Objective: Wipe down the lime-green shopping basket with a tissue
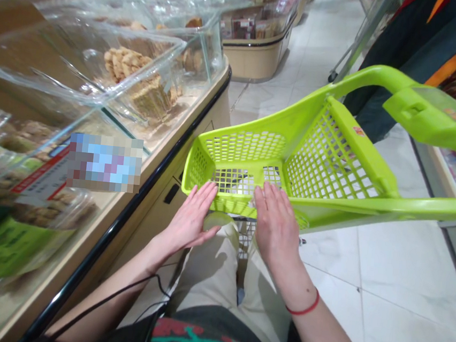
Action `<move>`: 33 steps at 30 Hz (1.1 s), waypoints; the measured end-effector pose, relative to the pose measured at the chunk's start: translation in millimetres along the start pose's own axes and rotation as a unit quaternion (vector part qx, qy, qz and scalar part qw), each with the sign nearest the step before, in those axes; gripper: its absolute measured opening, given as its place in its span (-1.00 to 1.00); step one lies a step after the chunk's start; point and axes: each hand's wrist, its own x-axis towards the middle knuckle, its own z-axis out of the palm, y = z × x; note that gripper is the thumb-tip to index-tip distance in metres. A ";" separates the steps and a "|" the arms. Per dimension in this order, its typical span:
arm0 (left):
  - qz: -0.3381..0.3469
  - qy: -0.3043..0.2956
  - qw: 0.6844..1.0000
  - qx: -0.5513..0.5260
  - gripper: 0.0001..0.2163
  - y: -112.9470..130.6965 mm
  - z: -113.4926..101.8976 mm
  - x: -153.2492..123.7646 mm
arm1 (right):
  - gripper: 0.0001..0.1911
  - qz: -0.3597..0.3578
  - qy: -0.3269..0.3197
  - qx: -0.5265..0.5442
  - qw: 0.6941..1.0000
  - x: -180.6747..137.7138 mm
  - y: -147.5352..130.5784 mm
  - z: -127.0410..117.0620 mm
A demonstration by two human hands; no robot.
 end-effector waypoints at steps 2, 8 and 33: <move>0.017 -0.013 1.000 0.000 -0.10 5.8 0.7 6.5 | -0.45 -0.006 -0.002 0.011 1.000 2.1 -8.7 5.7; 0.009 -0.022 0.999 0.030 -0.12 17.7 3.8 12.9 | -0.41 -0.035 -0.018 0.076 0.996 2.9 -21.8 15.4; -0.002 -0.008 0.999 0.038 -0.12 19.5 5.2 11.0 | -0.36 -0.028 -0.038 0.064 0.997 -1.7 0.6 -1.5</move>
